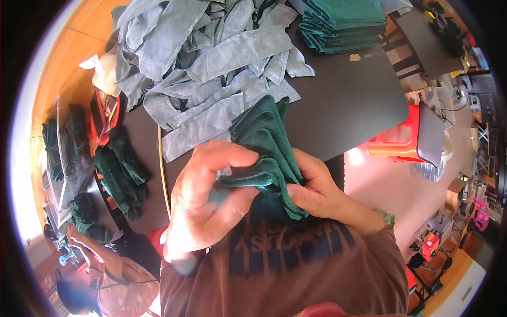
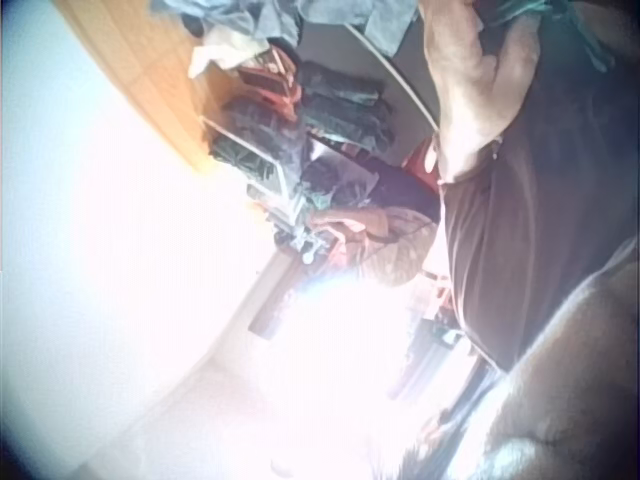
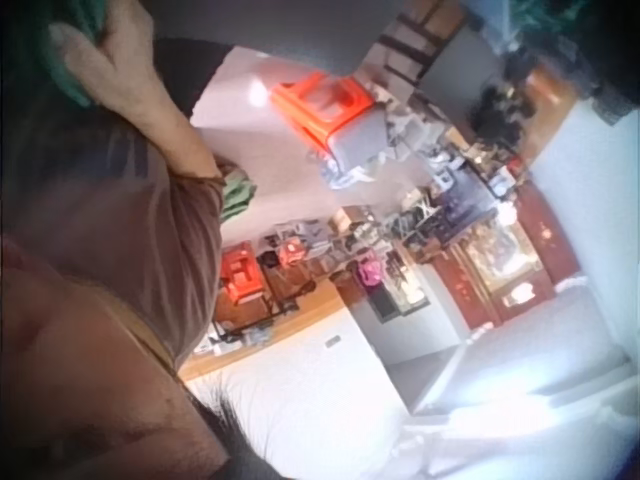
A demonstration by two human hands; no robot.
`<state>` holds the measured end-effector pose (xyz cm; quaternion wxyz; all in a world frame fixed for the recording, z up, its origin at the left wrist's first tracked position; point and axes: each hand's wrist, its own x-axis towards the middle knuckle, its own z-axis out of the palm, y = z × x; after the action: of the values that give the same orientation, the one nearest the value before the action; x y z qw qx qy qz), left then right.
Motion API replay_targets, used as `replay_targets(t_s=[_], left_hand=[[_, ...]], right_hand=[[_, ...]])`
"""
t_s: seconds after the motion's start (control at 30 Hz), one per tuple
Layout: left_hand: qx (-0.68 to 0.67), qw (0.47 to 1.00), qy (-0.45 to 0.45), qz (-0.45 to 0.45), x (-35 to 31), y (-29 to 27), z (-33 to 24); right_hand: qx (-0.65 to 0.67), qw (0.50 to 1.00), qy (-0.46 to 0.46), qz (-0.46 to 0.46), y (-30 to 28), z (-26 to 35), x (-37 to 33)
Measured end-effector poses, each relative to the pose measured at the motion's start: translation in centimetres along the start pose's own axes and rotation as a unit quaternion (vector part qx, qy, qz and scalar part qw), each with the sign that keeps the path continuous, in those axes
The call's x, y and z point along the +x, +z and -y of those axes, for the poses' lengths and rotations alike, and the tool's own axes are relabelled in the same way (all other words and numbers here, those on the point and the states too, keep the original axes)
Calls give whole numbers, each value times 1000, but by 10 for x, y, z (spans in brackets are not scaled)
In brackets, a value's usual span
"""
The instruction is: Sorting and stacking green velvet fabric strips on a work table.
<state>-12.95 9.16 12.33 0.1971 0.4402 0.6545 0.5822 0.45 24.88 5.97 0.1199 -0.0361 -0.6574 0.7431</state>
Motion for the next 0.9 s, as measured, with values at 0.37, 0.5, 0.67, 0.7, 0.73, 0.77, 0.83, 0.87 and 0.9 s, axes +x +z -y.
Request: replay_targets(t_s=[0.37, 0.5, 0.67, 0.7, 0.73, 0.77, 0.83, 0.87, 0.9], left_hand=[[113, 991, -30, 68, 25, -13, -10], [98, 993, -40, 60, 28, -11, -12], [39, 999, 11, 20, 20, -10, -3], [41, 999, 11, 22, 19, -10, -1], [5, 1000, 10, 15, 16, -9, 0], [-31, 999, 8, 8, 14, -9, 2], [-97, 995, 18, 12, 13, -9, 4], [-165, 986, 27, 13, 12, -9, 7], [-217, 974, 60, -4, 10, -7, 17]], right_hand=[[125, 988, 83, 24, -2, -1, 8], [101, 993, 64, 18, -3, 4, 11], [136, 987, 79, 15, 0, 5, 10], [120, 990, 74, 13, 0, 4, 9], [105, 992, 69, 11, -1, 3, 9], [107, 992, 67, 10, -1, 3, 9], [102, 993, 66, -1, 0, 2, 8], [106, 992, 64, -2, -1, 2, 8], [117, 991, 71, -1, -1, 4, 8]])
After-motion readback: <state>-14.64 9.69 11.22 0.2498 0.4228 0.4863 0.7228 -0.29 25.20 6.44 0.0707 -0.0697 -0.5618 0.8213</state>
